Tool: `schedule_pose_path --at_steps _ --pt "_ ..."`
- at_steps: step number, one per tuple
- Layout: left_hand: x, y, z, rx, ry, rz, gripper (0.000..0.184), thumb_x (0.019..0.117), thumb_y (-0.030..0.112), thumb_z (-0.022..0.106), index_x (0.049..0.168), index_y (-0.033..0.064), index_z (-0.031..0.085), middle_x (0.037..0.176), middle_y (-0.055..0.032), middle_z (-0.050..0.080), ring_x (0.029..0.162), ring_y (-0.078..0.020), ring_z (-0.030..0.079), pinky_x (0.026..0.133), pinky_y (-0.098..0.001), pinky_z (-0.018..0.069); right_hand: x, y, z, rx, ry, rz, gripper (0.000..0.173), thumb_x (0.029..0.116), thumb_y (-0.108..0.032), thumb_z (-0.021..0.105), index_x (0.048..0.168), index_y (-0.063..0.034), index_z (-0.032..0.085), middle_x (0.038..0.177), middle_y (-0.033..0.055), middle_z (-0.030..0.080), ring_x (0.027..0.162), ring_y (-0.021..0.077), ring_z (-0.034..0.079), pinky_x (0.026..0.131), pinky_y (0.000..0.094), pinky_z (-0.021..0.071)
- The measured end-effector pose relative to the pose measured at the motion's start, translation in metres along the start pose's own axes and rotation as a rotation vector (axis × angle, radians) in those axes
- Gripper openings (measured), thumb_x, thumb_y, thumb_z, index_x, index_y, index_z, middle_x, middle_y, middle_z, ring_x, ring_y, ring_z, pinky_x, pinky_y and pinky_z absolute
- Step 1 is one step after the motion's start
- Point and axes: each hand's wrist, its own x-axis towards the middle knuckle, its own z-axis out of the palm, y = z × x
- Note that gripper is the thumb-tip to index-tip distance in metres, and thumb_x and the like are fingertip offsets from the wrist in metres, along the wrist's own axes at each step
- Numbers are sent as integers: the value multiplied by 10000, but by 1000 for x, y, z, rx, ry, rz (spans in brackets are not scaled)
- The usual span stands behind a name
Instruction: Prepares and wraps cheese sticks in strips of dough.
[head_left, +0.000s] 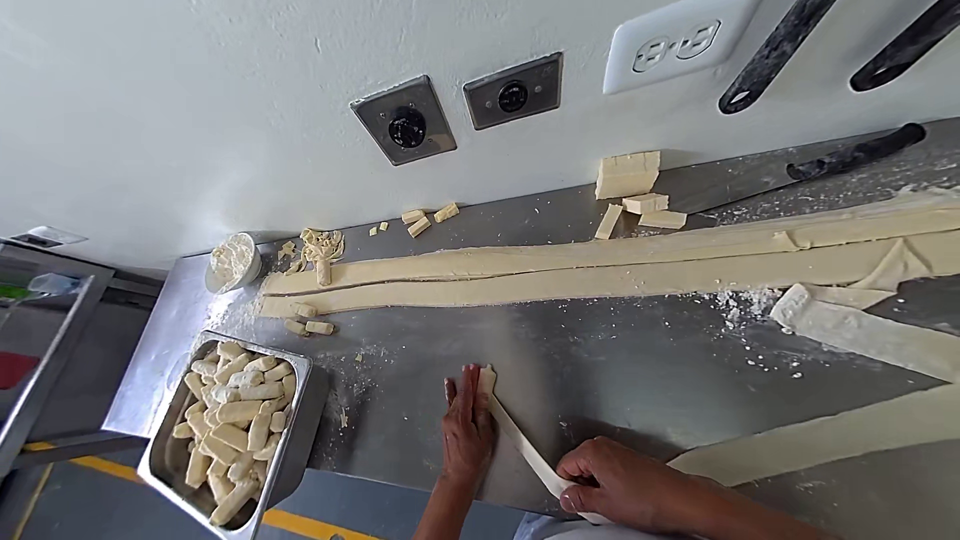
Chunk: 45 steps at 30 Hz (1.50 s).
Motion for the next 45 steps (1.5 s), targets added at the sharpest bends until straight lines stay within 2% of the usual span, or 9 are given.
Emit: schedule_pose_path --at_steps 4,11,15,18,29,32,36,41,45 --pt "-2 7 9 -30 19 -32 430 857 34 684 1238 -161 642 1207 -256 703 1130 -437 687 1031 -561 509 3 6 2 66 47 5 400 1062 -334 572 933 34 660 747 122 601 685 209 580 680 399 468" --pt "-8 9 3 47 -75 75 443 976 71 452 1314 -196 556 1304 -288 645 1233 -464 619 1099 -632 409 10 12 4 226 25 93 327 1062 -308 574 983 -3 659 750 56 637 623 110 599 639 301 505" --pt "-7 11 11 -74 -39 -46 605 895 79 628 1370 -248 444 1295 -305 642 1230 -464 622 1094 -562 452 12 16 5 351 70 111 289 1061 -295 579 968 -29 644 716 7 617 590 66 594 599 251 509" --pt "-6 19 17 -93 13 -53 571 831 -8 690 1325 -232 510 1156 -234 728 1058 -368 733 916 -468 587 14 19 3 387 134 137 291 1064 -303 570 975 -38 650 707 -8 614 571 53 577 580 235 490" --pt "-9 16 16 -129 -80 57 427 875 68 672 1239 -154 646 1224 -257 697 1168 -417 674 1073 -558 480 17 22 -16 374 313 188 288 1072 -298 554 1020 -41 671 716 -12 609 568 45 560 572 220 474" --pt "-6 17 17 -122 -17 81 256 871 -17 625 1081 -99 746 1139 -246 730 1109 -411 704 1019 -521 533 15 19 -18 360 242 180 287 1078 -289 538 1036 -37 668 700 -11 596 549 48 530 552 222 444" --pt "-12 23 10 -108 -93 102 291 920 35 571 1127 -84 738 1250 -308 664 1211 -489 624 1068 -546 483 21 9 -23 454 21 204 217 1093 -264 494 1059 -85 612 732 -35 625 529 21 497 497 201 379" --pt "-18 48 -1 -236 -132 -169 292 919 -57 521 1127 -101 722 1215 -262 698 1175 -396 675 1052 -493 512 49 -2 -23 432 -16 209 161 1060 -139 487 1155 -79 602 932 6 642 691 54 527 624 259 427" --pt "10 56 -34 -681 -207 -668 396 897 -66 662 1274 -146 571 1153 -189 731 1036 -183 733 929 -320 591 47 -12 -30 172 33 92 382 1046 -336 596 1105 38 648 974 156 626 874 222 578 799 440 460"
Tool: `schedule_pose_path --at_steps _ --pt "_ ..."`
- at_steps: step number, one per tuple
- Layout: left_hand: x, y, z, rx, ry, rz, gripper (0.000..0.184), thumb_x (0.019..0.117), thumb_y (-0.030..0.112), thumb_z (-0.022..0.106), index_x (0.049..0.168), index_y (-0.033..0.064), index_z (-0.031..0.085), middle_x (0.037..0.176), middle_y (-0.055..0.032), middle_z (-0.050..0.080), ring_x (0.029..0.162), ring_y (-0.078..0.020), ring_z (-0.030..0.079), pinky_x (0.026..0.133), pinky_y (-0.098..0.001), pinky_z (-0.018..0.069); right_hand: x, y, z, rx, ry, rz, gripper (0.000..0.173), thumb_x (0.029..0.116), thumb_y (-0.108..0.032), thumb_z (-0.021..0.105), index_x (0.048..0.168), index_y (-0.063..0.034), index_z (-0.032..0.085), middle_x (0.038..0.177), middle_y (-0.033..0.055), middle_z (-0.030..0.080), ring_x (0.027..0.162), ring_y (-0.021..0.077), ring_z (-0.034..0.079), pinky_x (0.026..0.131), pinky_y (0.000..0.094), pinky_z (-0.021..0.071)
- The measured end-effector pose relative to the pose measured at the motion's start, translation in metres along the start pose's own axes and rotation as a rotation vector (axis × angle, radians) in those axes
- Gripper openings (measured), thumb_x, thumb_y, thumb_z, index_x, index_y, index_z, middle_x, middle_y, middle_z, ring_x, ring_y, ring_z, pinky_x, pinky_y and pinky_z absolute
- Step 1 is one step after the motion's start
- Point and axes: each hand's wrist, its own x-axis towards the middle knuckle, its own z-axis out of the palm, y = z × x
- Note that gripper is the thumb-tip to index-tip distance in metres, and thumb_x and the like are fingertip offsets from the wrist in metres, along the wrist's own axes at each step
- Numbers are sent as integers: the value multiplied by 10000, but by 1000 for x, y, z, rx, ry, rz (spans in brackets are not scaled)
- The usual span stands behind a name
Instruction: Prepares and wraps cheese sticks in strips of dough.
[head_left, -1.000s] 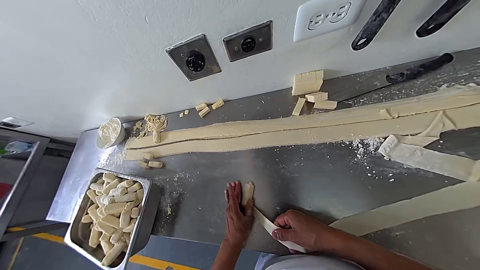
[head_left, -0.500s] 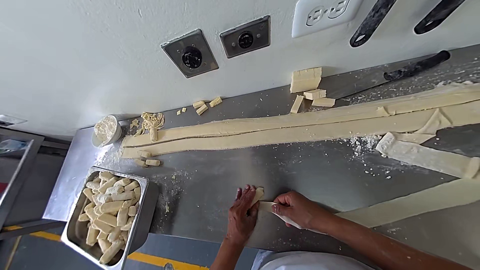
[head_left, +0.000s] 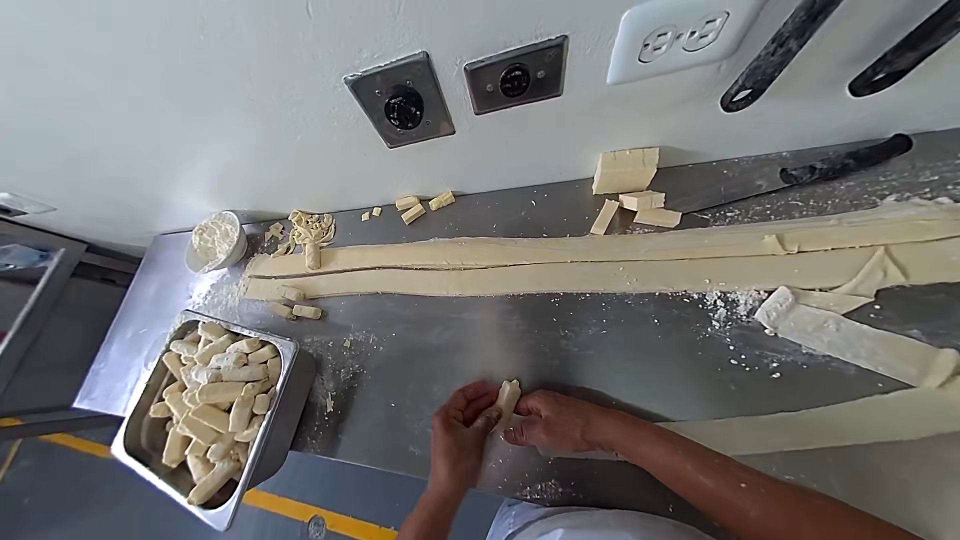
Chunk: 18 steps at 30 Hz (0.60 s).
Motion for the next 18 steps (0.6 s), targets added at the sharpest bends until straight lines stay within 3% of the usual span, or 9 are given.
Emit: schedule_pose_path --at_steps 2,5,7,8,10,14,15,17,18 --pt "8 17 -17 -149 -133 -156 543 850 -75 697 1352 -131 498 1224 -165 696 1078 -168 706 954 -312 578 -3 -12 -3 -156 76 -70 482 1020 -409 628 1148 53 676 1094 224 668 1042 321 633 931 527 478" --pt "14 31 -28 -181 -237 -174 480 837 -51 705 1295 -88 565 1108 -89 737 991 -131 723 904 -298 594 -5 -44 -13 -481 94 -75 472 1044 -408 576 1110 38 715 1180 237 669 1242 411 539 1122 608 290" --pt "14 32 -34 -170 -256 -151 464 853 -28 700 1292 -78 559 1084 -65 729 970 -115 718 903 -289 591 -3 -58 -21 -589 31 -63 449 1071 -381 526 1046 23 720 1047 210 688 1107 385 588 1068 595 305" --pt "13 30 -37 -173 -249 -134 472 859 -13 701 1298 -82 544 1079 -65 723 967 -115 715 905 -291 590 -2 -60 -25 -578 -4 -59 441 1089 -369 492 1037 6 718 946 170 693 953 324 625 980 552 379" --pt "13 26 -47 -215 -210 -114 490 876 15 677 1322 -90 505 1084 -68 714 972 -116 706 908 -292 580 3 -57 -37 -434 -61 -75 418 1103 -350 465 1028 -14 701 783 65 643 676 154 558 707 383 461" --pt "12 27 -70 -393 -113 -155 374 964 4 524 1333 -53 496 1038 -21 680 920 -101 682 874 -285 573 14 -63 -57 -304 -157 -113 345 1102 -288 476 1037 -6 663 894 18 643 721 28 510 686 250 425" --pt "10 29 -73 -464 -105 -165 357 978 -10 488 1333 -48 499 1027 -19 681 909 -110 686 868 -288 578 19 -66 -60 -370 -177 -127 347 1100 -295 479 1068 -8 672 919 44 631 760 71 527 716 286 441" --pt "5 32 -72 -623 -102 -161 349 981 -40 445 1326 -58 496 1041 -57 705 948 -165 712 901 -333 592 31 -74 -58 -602 -220 -132 379 1099 -289 487 1173 18 695 1100 190 657 1008 286 618 921 491 467" --pt "3 33 -70 -679 -106 -152 341 984 -47 429 1319 -54 494 1070 -76 715 978 -184 719 919 -347 591 39 -76 -55 -752 -232 -142 371 1095 -290 495 1200 -2 703 1152 220 654 1111 359 616 1001 571 432"
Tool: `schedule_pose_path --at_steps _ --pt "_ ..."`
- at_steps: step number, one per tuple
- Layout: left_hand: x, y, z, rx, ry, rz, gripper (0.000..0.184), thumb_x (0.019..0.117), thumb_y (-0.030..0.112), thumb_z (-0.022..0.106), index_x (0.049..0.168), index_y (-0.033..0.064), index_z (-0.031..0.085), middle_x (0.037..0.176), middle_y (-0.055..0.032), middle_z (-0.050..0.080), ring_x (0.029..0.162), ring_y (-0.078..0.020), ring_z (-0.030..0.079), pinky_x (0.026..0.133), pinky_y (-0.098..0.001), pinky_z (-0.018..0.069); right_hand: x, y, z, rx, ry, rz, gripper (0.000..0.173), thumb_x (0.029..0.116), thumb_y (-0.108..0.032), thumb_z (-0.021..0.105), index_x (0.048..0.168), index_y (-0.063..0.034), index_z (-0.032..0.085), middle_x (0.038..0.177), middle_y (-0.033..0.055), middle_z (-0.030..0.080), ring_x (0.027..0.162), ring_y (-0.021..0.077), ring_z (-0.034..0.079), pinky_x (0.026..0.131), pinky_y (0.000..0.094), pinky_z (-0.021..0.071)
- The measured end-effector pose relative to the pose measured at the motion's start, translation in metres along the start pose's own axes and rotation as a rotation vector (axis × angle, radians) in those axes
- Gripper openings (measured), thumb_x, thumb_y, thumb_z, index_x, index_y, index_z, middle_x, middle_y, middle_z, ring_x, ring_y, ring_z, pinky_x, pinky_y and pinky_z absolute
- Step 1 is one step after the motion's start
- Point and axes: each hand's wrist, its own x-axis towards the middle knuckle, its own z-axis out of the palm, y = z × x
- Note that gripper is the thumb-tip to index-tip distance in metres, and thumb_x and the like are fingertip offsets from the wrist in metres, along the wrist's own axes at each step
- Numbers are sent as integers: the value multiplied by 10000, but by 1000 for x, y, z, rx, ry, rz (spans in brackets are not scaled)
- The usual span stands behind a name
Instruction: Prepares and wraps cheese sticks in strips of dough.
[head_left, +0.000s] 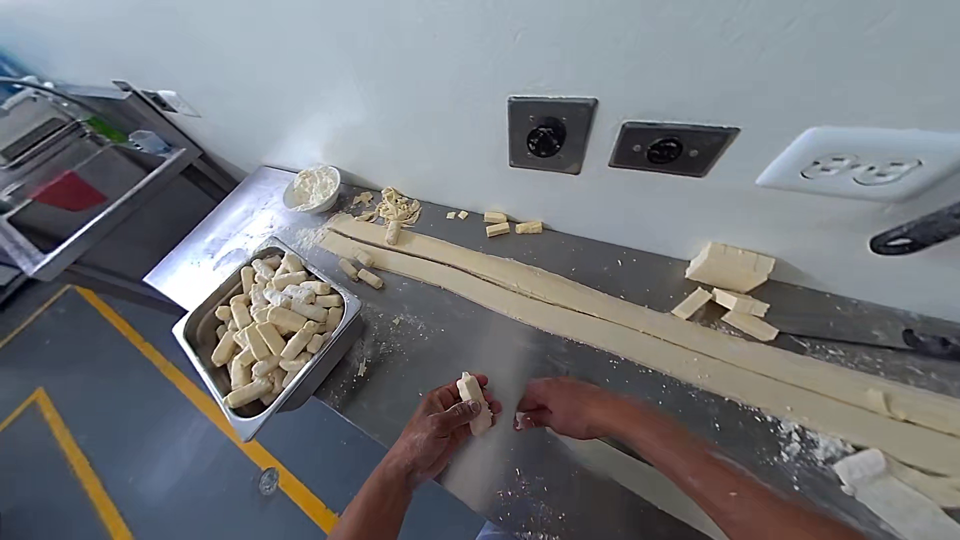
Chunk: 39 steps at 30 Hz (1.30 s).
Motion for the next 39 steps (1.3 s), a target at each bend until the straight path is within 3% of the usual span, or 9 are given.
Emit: schedule_pose_path --at_steps 5,9,13,15,19,30,34,36,39 --pt "-4 -5 5 -109 -44 31 359 962 -51 476 1317 -17 518 1011 -30 729 911 -145 723 886 -319 597 35 -1 -11 -314 116 -78 318 1027 -198 611 1328 -136 692 1243 238 635 1242 457 515 1071 661 298" --pt "-4 -13 3 -88 -68 32 442 952 -52 522 1389 -29 462 980 -7 697 893 -136 708 876 -312 594 25 -1 -18 -97 408 -83 762 969 -279 705 1576 10 346 1468 248 518 1396 419 458 1168 600 325" --pt "-2 -23 6 -4 -114 66 304 941 -9 566 1239 26 517 929 34 687 862 -90 689 862 -286 580 5 -30 30 54 576 -461 1202 682 -420 907 1562 103 276 1495 222 524 1405 358 488 1183 509 379" --pt "-4 -28 17 -46 -115 65 125 1012 96 489 1103 74 571 897 29 715 837 -88 702 824 -291 590 5 -40 50 20 644 -461 1109 693 -242 908 1547 120 300 1418 227 591 1339 353 557 1165 473 401" --pt "-1 -22 41 -216 30 -68 740 1054 537 -31 1102 102 566 776 7 661 718 -114 669 689 -286 582 11 -36 67 -22 844 -484 963 761 -167 832 1518 152 329 1292 192 673 1187 266 666 1063 346 509" --pt "-7 -34 54 -143 278 -27 588 1112 435 97 1288 25 479 697 9 587 565 -85 596 563 -248 543 18 -25 96 -182 977 -654 812 832 -274 778 1448 138 448 1310 237 659 1236 204 646 1105 245 441" --pt "-7 -47 39 -58 341 65 451 1119 389 205 1152 41 489 638 38 513 493 -55 495 488 -216 468 14 -32 104 -67 851 -538 1054 798 -432 807 1458 239 335 1418 365 535 1333 419 567 1167 549 379" --pt "-10 -29 13 47 401 232 499 1104 362 238 1343 -40 413 670 41 519 518 -52 507 510 -223 483 6 -25 95 -95 811 -392 1156 824 -609 724 1480 238 292 1512 407 395 1405 522 443 1136 694 328" --pt "-18 52 -51 349 737 447 465 1089 315 331 1380 -44 387 870 -25 591 728 -85 588 682 -270 528 -4 9 79 -148 868 -124 623 919 -245 719 1372 149 554 1392 377 541 1266 550 559 1039 673 452"
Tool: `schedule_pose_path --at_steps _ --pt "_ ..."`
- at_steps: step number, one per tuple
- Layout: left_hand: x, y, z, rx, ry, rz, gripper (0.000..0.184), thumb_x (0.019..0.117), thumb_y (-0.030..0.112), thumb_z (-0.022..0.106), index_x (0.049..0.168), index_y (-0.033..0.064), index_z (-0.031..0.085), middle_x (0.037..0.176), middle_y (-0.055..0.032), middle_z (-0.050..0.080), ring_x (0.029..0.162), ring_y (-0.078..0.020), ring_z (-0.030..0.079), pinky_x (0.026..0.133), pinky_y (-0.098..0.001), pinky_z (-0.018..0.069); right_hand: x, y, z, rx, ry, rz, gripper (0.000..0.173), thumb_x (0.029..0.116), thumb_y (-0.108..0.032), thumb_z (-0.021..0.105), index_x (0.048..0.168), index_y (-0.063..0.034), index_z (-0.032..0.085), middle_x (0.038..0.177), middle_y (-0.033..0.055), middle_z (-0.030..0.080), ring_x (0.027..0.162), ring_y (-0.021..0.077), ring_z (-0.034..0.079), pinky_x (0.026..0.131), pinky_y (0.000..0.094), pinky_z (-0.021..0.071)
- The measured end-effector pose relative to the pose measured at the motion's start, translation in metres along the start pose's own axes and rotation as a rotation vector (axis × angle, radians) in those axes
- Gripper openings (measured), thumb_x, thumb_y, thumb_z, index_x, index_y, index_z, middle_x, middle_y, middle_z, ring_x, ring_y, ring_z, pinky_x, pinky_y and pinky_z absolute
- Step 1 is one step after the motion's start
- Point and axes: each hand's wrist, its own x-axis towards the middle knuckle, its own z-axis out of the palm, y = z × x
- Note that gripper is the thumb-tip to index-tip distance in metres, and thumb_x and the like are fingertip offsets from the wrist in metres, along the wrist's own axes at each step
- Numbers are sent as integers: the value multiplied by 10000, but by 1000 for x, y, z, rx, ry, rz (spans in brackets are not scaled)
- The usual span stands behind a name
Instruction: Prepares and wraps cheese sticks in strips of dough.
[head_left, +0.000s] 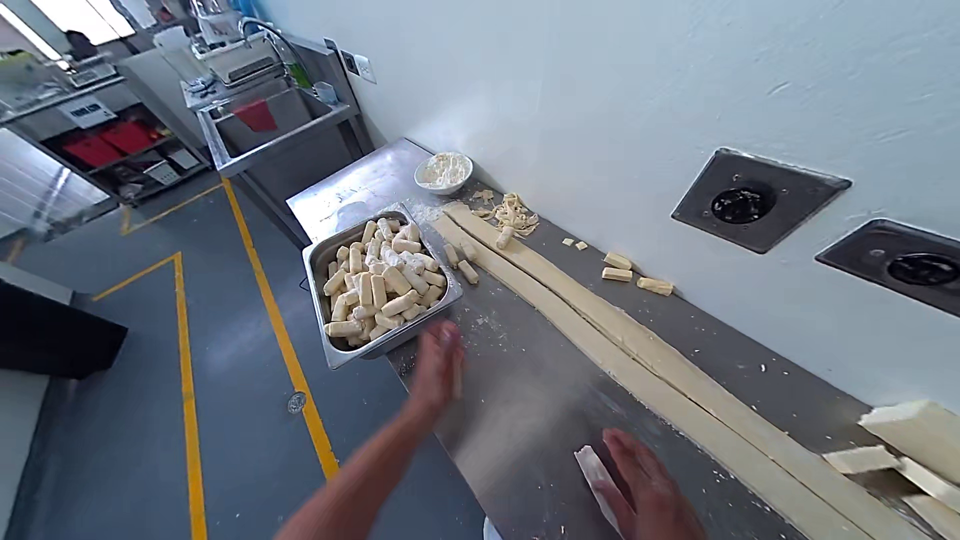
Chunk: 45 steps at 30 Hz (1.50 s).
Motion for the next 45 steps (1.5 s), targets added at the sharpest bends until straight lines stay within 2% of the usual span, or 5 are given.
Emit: schedule_pose_path --at_steps 8,14,20,34,45 --pt "141 86 -108 706 424 -97 984 1000 506 583 1607 -39 33 1618 -374 132 1501 -517 193 1204 -619 208 19 5 -2 -70 -233 335 265 964 -172 678 1111 43 728 1121 238 680 1055 363 675 955 468 542" --pt "52 20 -36 562 81 432 423 1028 183 587 1339 -96 519 1293 -288 603 1194 -351 616 1032 -506 493 42 9 -38 387 -418 498 254 989 -190 664 1129 21 687 996 125 697 885 163 653 855 348 534" --pt "-77 -79 124 -290 -868 34 503 851 186 795 1237 -85 619 1171 -75 725 1102 -113 687 1010 -306 546 34 -13 -99 625 -269 418 188 940 -26 688 1111 6 617 904 22 671 793 42 649 766 222 559" --pt "-136 -83 143 -386 -772 -152 175 959 -37 587 1089 28 685 947 26 786 853 -96 756 808 -313 633 48 4 -89 858 -405 496 383 872 6 741 1212 52 570 853 13 589 707 65 579 680 245 530" --pt "-93 -73 162 -593 -229 -458 153 1039 -19 455 1105 -15 594 977 -70 762 805 -129 741 711 -268 618 29 161 -160 -477 -182 433 341 949 87 517 1212 7 719 1325 246 641 1345 436 520 1137 596 373"
